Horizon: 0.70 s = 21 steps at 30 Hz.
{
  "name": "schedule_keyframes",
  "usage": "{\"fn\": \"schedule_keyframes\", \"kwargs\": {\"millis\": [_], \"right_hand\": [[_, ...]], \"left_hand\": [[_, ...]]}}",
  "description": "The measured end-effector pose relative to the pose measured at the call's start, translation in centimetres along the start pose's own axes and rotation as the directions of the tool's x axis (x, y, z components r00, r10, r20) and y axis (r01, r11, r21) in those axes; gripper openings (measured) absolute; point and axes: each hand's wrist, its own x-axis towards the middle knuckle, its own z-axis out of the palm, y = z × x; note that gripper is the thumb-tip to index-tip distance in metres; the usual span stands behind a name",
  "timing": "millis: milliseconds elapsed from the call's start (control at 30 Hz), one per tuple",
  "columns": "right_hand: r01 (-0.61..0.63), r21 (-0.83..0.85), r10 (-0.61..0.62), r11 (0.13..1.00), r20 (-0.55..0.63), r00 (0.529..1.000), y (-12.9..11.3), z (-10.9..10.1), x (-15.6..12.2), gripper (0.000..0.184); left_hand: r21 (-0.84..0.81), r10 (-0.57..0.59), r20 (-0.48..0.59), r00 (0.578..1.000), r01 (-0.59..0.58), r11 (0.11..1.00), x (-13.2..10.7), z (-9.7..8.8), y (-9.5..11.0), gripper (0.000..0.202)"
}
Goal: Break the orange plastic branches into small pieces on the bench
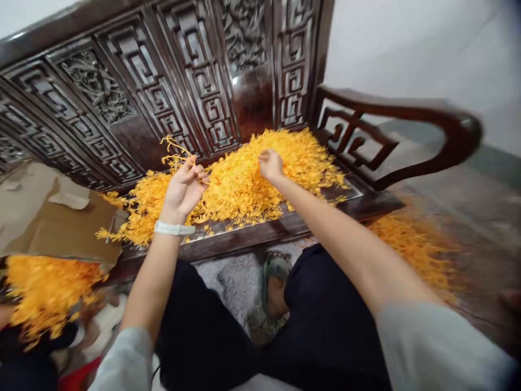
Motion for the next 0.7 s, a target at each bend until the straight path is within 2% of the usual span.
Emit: {"fn": "schedule_keyframes", "kwargs": {"millis": [100,200,267,367,433,500,600,633,667,700], "right_hand": [[0.055,-0.021,-0.054,0.998,0.036,0.998,0.2,0.1,-0.2,0.027],[0.179,-0.133,-0.171,0.975,0.069,0.983,0.8,-0.3,-0.8,0.032],[0.26,-0.142,-0.251,0.955,0.079,0.965,1.8,-0.8,-1.2,0.036],[0.343,-0.154,-0.322,0.927,0.148,0.935,3.2,-1.7,-1.3,0.025],[0.38,-0.217,-0.335,0.899,0.217,0.917,3.1,-2.0,-1.2,0.016],[0.422,-0.235,-0.352,0.876,0.288,0.891,1.8,-1.7,-1.5,0.026],[0.434,-0.075,-0.368,0.898,0.411,0.834,-2.2,-0.2,-3.3,0.041],[0.429,-0.004,-0.376,0.903,0.472,0.797,-3.7,0.5,-4.3,0.042],[0.436,0.057,-0.394,0.898,0.547,0.739,-5.1,1.2,-5.5,0.042],[0.467,0.101,-0.421,0.878,0.626,0.656,-6.4,1.8,-6.8,0.041]], "left_hand": [[0.111,0.08,-0.057,0.995,-0.073,0.991,1.1,-1.0,-1.3,0.021],[0.18,0.123,-0.127,0.984,-0.099,0.979,2.1,-3.1,-3.3,0.018],[0.172,0.12,-0.173,0.978,-0.09,0.981,2.7,-4.6,-4.8,0.019],[0.122,0.129,-0.228,0.965,-0.103,0.987,3.4,-6.1,-6.3,0.024],[0.063,0.141,-0.252,0.957,-0.13,0.99,3.7,-6.4,-6.6,0.031],[-0.006,0.14,-0.274,0.952,-0.147,0.989,3.8,-6.1,-6.8,0.041],[-0.085,0.086,-0.312,0.946,-0.118,0.989,3.5,-5.1,-6.9,0.05],[-0.107,0.069,-0.328,0.942,-0.11,0.988,3.3,-4.8,-7.0,0.051],[-0.129,0.055,-0.336,0.94,-0.104,0.986,3.0,-4.6,-7.0,0.051],[-0.154,0.053,-0.336,0.941,-0.11,0.982,2.7,-4.5,-6.9,0.051]]}}
